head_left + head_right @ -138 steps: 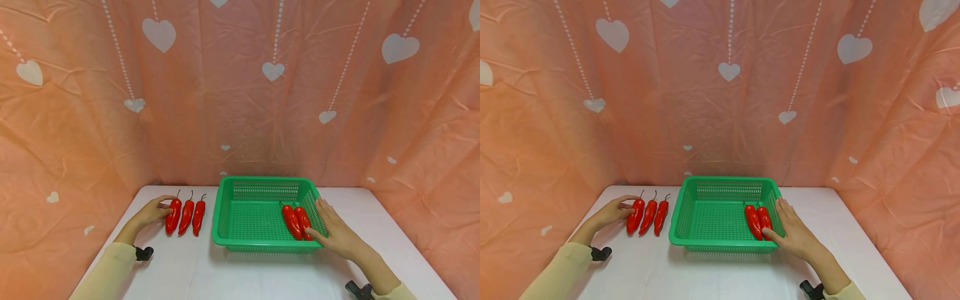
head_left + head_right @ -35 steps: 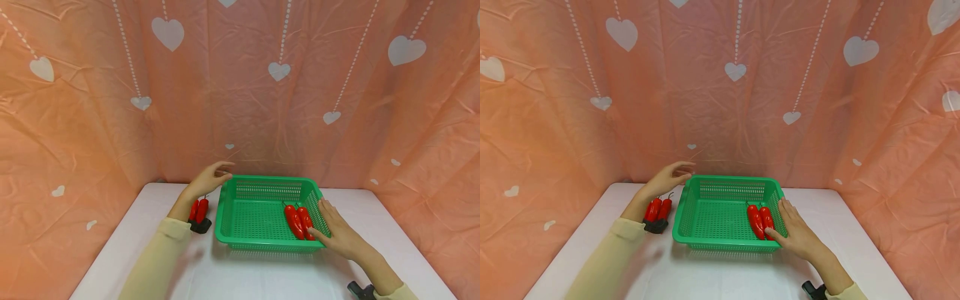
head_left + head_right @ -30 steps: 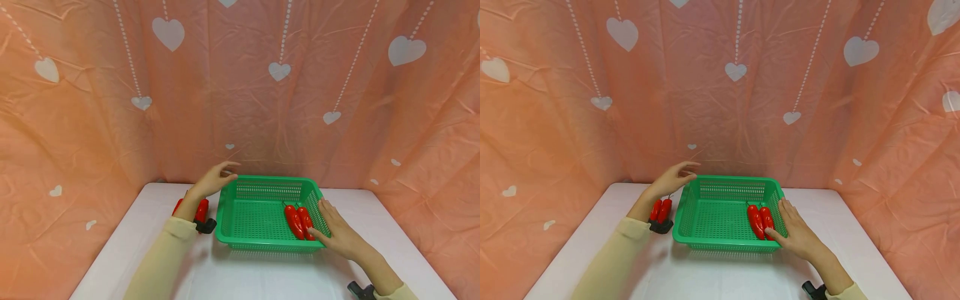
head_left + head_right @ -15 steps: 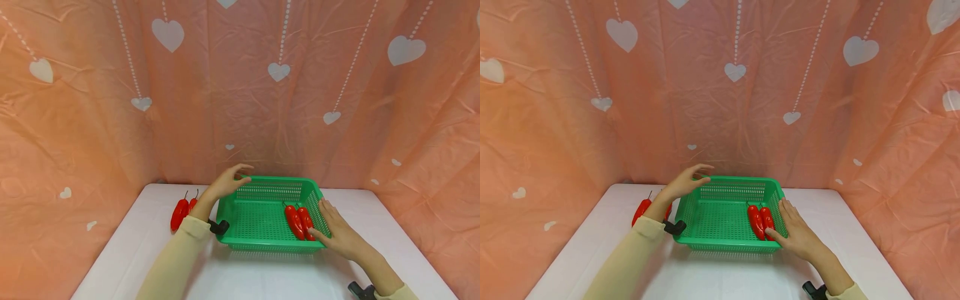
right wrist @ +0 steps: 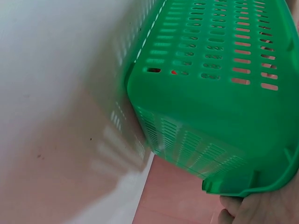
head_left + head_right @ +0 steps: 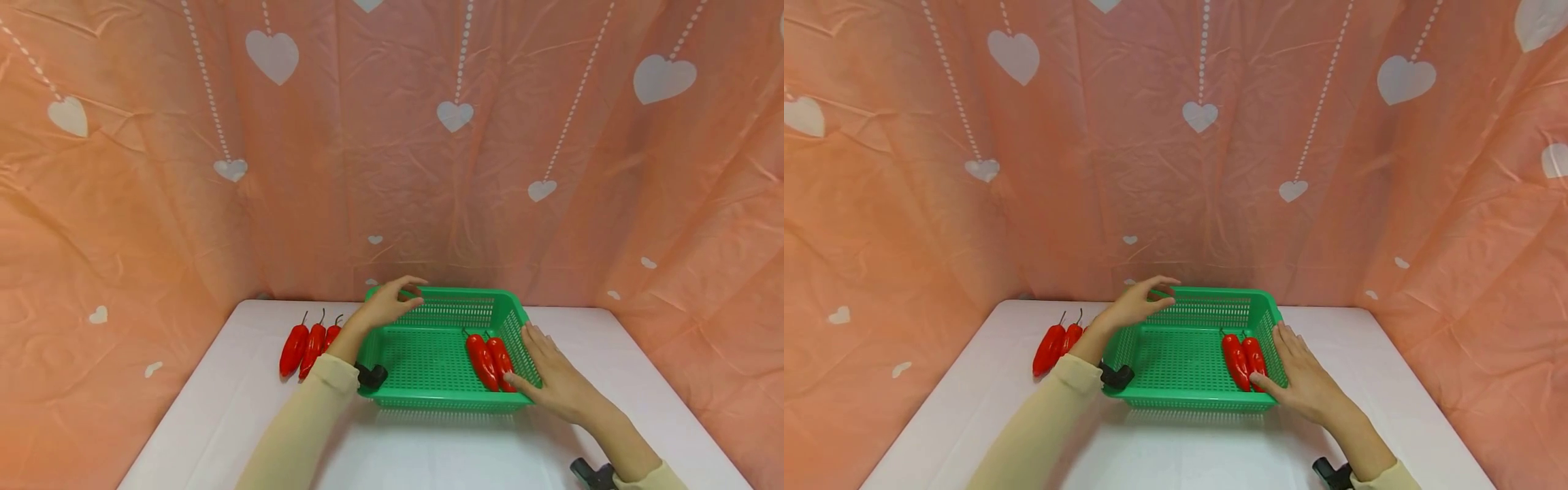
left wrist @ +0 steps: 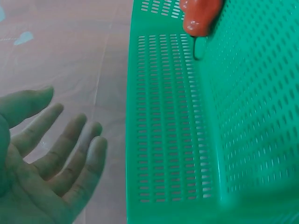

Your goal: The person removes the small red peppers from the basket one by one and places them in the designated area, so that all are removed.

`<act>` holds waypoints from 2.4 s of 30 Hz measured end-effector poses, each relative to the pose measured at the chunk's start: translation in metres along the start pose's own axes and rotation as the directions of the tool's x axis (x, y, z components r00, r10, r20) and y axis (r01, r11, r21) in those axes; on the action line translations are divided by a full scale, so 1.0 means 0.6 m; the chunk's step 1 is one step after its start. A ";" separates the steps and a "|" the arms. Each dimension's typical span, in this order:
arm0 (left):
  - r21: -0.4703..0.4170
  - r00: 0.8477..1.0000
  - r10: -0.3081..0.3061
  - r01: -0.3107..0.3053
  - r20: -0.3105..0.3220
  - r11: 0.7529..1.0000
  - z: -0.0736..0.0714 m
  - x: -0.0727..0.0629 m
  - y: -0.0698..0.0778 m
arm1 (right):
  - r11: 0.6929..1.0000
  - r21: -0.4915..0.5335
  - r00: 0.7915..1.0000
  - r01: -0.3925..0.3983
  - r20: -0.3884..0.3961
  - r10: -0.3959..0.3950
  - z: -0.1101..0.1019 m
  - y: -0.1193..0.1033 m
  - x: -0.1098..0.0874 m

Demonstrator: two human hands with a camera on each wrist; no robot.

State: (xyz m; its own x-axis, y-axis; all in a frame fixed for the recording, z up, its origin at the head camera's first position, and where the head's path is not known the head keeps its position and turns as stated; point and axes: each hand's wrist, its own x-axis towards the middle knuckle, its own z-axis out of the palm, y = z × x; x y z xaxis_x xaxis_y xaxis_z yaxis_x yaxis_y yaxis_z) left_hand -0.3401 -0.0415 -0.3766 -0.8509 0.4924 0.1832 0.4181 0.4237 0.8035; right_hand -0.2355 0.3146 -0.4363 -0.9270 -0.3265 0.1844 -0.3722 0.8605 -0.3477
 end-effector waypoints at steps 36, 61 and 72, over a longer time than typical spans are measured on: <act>0.113 0.988 -0.106 0.093 0.112 0.989 0.095 0.066 0.006 | 1.000 0.005 1.000 0.002 0.000 -0.002 -0.001 -0.006 0.000; 0.247 0.952 -0.259 0.215 0.161 0.945 0.154 0.084 0.017 | 1.000 0.006 1.000 0.011 -0.011 -0.011 0.003 -0.003 -0.001; 0.178 0.906 -0.361 0.326 0.221 0.928 0.165 0.088 0.018 | 1.000 0.007 1.000 0.009 -0.006 -0.009 0.003 -0.003 0.000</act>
State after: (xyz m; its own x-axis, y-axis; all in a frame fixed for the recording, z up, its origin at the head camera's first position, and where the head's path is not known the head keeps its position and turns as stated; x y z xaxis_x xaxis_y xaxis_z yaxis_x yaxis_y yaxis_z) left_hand -0.3494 0.0641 -0.4143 -0.8517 0.4612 -0.2488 0.1675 0.6894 0.7047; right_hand -0.2348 0.3124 -0.4371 -0.9233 -0.3320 0.1932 -0.3811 0.8549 -0.3520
